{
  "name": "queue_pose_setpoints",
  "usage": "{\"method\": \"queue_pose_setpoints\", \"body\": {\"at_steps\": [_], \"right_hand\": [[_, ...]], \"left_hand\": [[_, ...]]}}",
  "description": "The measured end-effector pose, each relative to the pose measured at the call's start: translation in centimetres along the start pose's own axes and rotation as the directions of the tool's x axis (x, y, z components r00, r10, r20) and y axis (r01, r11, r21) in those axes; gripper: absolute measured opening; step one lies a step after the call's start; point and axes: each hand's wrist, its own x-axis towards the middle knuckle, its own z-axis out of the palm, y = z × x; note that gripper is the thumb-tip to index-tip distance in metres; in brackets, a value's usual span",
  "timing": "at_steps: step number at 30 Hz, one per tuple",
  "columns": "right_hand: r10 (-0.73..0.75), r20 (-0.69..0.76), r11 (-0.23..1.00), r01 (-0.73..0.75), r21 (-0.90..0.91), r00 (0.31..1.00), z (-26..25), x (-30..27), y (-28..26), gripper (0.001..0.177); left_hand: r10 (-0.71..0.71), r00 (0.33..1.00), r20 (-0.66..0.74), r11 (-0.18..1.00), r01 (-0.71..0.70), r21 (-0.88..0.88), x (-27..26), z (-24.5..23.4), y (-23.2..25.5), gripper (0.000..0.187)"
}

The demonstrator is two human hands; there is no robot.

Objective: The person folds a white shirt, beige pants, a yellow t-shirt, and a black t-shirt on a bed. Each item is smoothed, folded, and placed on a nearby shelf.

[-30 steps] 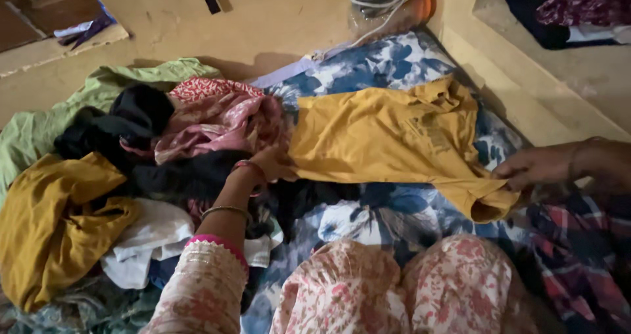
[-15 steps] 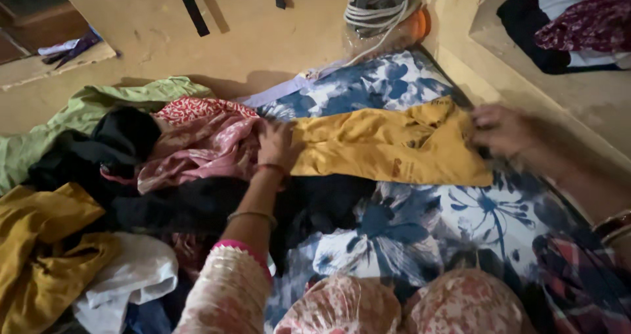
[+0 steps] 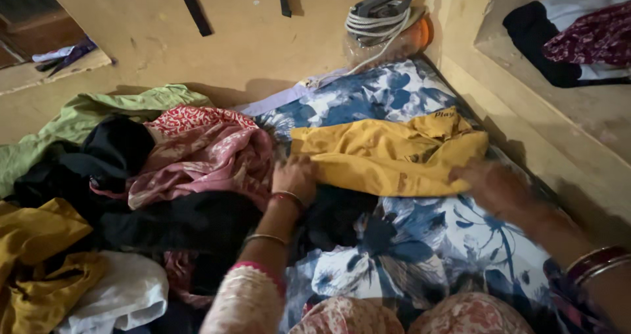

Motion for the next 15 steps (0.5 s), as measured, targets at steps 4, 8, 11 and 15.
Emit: {"method": "queue_pose_setpoints", "body": {"at_steps": [4, 8, 11, 15], "right_hand": [[-0.077, 0.105, 0.996, 0.073, 0.049, 0.991, -0.8, 1.7, 3.0, 0.038], [-0.428, 0.263, 0.862, 0.304, 0.405, 0.865, 1.5, 1.2, 4.9, 0.048], [-0.174, 0.268, 0.827, -0.008, 0.563, 0.948, 2.9, 0.9, 6.0, 0.027], [0.091, -0.128, 0.871, -0.017, 0.491, 0.988, 3.0, 1.9, 6.3, 0.043]], "left_hand": [[0.109, 0.971, 0.212, 0.994, -0.111, -0.006, -0.6, -1.8, -2.5, 0.027], [0.211, 0.824, 0.526, 0.975, -0.217, -0.052, -1.1, 0.8, -4.4, 0.029], [0.259, 0.869, 0.421, 0.966, -0.225, -0.128, -0.7, 3.6, -5.9, 0.028], [-0.047, 0.969, 0.241, 0.968, 0.104, -0.228, 0.1, 4.3, -5.3, 0.029]]}}
